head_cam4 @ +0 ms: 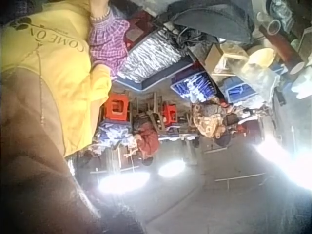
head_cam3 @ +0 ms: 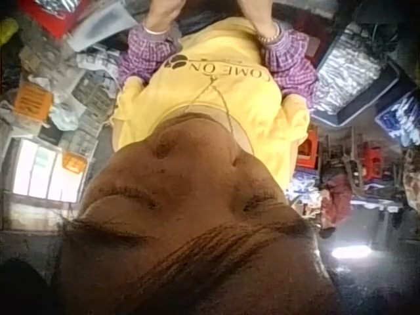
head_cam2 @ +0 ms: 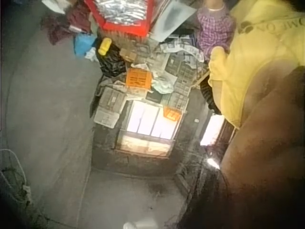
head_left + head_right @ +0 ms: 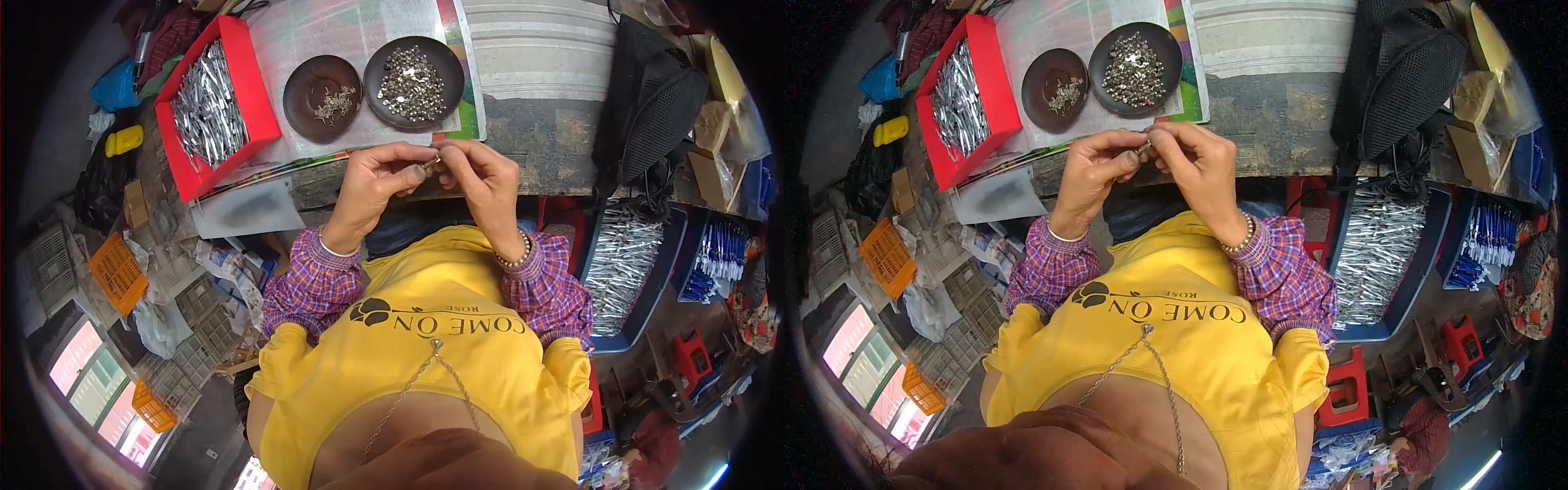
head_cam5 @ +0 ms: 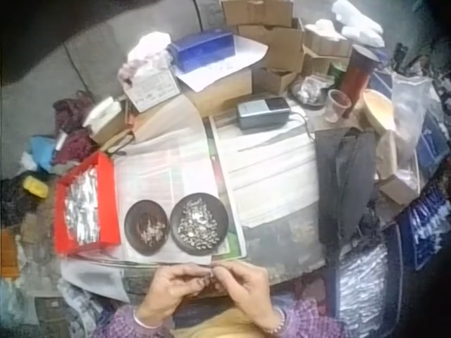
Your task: Assembling small metal components onto pins at a manual workstation.
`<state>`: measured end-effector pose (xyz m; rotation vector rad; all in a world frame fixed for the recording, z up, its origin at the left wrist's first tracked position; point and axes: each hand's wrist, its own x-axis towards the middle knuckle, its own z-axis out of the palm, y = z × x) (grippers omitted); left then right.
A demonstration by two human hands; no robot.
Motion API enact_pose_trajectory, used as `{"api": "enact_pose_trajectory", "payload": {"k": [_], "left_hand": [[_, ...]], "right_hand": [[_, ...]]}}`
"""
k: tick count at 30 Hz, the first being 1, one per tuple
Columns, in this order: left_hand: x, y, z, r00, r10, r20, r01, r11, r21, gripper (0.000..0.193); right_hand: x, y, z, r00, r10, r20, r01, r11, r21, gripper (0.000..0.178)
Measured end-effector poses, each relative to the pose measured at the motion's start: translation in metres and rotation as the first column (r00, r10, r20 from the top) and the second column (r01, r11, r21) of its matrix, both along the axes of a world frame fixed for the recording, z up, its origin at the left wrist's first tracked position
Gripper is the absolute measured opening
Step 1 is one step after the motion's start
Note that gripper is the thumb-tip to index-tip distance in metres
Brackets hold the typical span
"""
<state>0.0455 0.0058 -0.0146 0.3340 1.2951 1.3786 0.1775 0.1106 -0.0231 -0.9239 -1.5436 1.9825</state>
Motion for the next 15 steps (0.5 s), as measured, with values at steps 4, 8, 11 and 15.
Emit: {"api": "enact_pose_trajectory", "payload": {"k": [4, 8, 11, 15], "left_hand": [[0.002, -0.001, 0.001, 0.996, 0.001, -0.09, 0.0, 1.0, 0.016, 0.021], [0.005, 0.0, 0.003, 0.981, 0.003, -0.193, 0.001, 1.0, 0.023, 0.021], [0.006, 0.001, 0.003, 0.975, 0.013, -0.221, -0.006, 0.999, 0.031, 0.021], [0.005, 0.005, 0.004, 0.97, 0.027, -0.243, -0.016, 0.999, 0.046, 0.021]], "right_hand": [[-0.001, -0.002, 0.0, 1.0, 0.006, 0.015, -0.011, 0.937, 0.35, 0.015], [0.001, 0.003, -0.006, 0.997, -0.072, -0.019, 0.073, 0.997, 0.038, 0.019], [0.001, -0.001, -0.001, 0.999, 0.043, 0.012, -0.044, 0.967, 0.249, 0.017], [0.0, 0.007, -0.011, 0.997, -0.068, 0.032, 0.068, 0.998, -0.006, 0.017]]}}
